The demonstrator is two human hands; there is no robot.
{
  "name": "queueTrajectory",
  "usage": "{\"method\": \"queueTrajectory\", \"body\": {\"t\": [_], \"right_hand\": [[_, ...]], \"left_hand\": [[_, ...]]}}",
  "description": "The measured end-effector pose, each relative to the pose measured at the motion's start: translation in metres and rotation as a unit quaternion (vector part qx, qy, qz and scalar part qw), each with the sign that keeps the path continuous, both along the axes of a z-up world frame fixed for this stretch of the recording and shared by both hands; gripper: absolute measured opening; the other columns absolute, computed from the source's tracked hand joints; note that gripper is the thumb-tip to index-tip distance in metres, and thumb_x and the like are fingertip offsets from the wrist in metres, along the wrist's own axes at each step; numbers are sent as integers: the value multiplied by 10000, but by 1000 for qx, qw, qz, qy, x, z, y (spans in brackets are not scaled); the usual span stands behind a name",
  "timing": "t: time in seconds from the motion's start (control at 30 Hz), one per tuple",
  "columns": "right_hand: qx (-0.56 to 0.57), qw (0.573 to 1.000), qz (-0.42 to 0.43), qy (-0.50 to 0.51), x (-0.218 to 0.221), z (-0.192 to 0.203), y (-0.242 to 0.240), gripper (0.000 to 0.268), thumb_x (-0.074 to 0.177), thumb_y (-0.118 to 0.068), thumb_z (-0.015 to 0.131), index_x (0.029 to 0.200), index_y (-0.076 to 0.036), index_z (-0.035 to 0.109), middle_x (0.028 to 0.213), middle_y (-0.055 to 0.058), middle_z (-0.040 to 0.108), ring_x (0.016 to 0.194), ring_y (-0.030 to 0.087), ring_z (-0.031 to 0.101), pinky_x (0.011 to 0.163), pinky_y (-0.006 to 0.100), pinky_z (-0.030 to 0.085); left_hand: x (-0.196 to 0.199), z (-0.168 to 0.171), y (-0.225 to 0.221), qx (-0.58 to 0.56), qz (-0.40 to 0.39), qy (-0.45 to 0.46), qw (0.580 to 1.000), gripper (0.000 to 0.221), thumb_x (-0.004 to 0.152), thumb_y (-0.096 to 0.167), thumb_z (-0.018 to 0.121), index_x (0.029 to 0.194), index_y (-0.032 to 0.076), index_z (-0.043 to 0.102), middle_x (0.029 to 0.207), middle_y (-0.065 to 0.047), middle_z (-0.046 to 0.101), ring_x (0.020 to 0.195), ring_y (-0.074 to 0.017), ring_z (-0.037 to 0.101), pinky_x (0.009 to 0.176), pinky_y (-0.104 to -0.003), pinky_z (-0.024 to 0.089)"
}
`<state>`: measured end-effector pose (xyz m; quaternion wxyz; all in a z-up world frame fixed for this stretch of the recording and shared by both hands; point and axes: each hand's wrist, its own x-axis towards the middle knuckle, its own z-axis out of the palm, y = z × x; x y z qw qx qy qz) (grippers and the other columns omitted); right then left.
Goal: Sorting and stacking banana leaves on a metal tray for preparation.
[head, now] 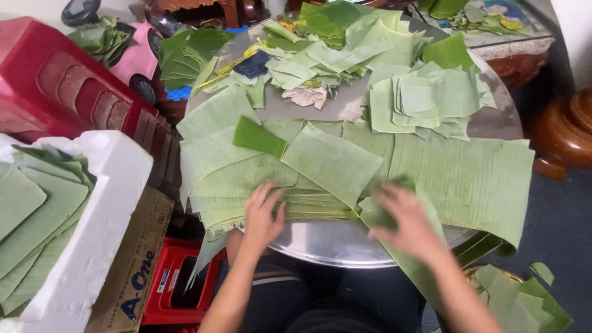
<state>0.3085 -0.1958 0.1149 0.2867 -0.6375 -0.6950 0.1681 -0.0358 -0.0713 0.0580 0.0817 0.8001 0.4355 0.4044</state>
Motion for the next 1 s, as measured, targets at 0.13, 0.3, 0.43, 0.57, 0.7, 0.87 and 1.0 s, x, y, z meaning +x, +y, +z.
{"method": "queueTrajectory", "body": {"t": [0.13,0.3,0.43,0.57,0.7,0.87,1.0], "right_hand": [[-24,976,-23,-217,-23,-73,-33,800,800,-438,774,1512,-269,451,1624,57,311,1472,308,273,1132,573,278],[173,967,-49,-183,-11,-116,-46,519,803,-5,654,1312,-104,662,1317,58,647,1274,285,565,1046,452,462],[289,920,-88,-249,20,-95,-36,370,814,-20,687,1143,-174,760,1020,23,733,954,237,720,834,353,565],[348,874,-9,-338,93,-86,-15,303,856,-93,637,1143,-122,732,1101,66,719,1008,281,701,859,417,530],[406,842,30,-354,70,50,-14,247,906,219,646,1001,10,740,939,145,784,914,244,761,655,260,614],[577,717,61,-388,116,84,15,136,1011,45,831,884,60,787,872,233,822,692,271,754,468,282,457],[600,701,39,-383,130,70,17,166,1032,161,705,932,73,805,962,213,775,775,335,639,593,406,436]], "left_hand": [[33,5,30,-1,-139,154,978,505,871,134,687,1370,120,609,1503,-154,513,1431,-366,433,1142,-597,333],[63,-17,45,-46,-179,235,954,454,967,333,638,1379,147,609,1472,-147,534,1417,-379,440,1059,-594,347],[72,-14,44,-48,-97,253,961,438,939,402,688,1328,201,666,1309,-91,629,1301,-278,537,1070,-558,368],[70,-10,47,-11,-82,248,965,491,881,455,733,1269,158,692,1202,-97,659,1197,-279,565,1073,-598,344],[65,-22,59,67,-79,224,969,523,900,542,701,1208,119,703,1219,-121,668,1133,-336,599,1024,-609,375],[61,-23,63,152,-72,209,963,354,910,438,735,1065,121,715,1020,-53,691,1105,-282,605,1058,-606,363],[53,-31,71,155,-53,246,955,573,616,59,749,1187,90,709,1120,-129,679,1146,-291,601,1078,-623,373]]}}
